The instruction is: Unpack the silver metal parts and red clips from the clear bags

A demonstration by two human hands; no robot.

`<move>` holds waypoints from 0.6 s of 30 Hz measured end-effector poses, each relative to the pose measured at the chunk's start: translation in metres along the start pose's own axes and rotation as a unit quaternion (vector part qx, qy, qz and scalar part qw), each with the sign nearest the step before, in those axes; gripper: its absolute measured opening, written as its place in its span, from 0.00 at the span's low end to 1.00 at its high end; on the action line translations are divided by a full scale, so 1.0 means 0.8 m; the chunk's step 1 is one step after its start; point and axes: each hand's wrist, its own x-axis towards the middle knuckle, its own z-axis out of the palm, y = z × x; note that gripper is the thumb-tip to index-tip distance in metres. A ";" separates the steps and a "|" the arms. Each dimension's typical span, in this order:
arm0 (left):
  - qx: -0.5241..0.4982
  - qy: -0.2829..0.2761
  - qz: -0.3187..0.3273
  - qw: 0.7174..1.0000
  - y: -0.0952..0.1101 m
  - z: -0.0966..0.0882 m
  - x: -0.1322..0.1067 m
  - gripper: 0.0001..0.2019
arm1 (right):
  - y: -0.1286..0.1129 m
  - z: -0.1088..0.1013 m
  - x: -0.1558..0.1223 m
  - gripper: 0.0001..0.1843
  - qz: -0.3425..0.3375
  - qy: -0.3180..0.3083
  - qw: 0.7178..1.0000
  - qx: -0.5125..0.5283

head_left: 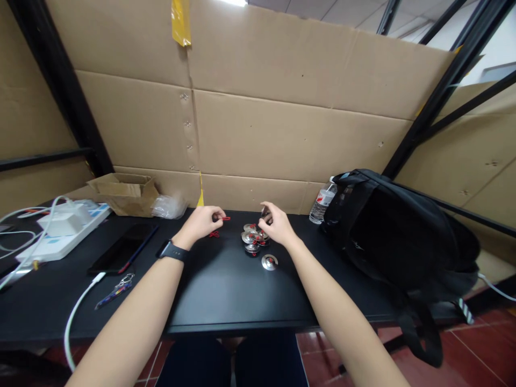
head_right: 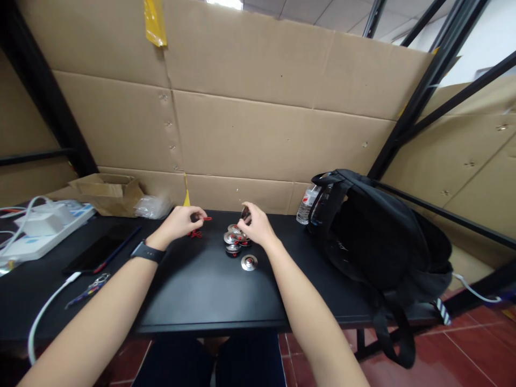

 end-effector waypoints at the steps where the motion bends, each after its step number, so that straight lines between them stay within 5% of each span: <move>1: 0.014 -0.008 -0.017 1.000 -0.016 -0.004 -0.001 0.11 | 0.013 -0.007 0.002 0.29 0.006 -0.001 1.000 -0.020; 6: -0.005 -0.070 -0.082 0.994 -0.068 -0.007 -0.010 0.10 | 0.066 -0.031 0.004 0.31 0.050 -0.050 0.989 -0.129; 12: 0.000 -0.103 -0.075 0.992 -0.074 0.002 -0.009 0.11 | 0.085 -0.037 -0.002 0.28 0.114 -0.121 0.977 -0.132; 18: 0.032 -0.147 -0.094 0.984 -0.077 0.006 -0.012 0.34 | 0.093 -0.035 -0.004 0.21 0.129 -0.167 0.969 -0.127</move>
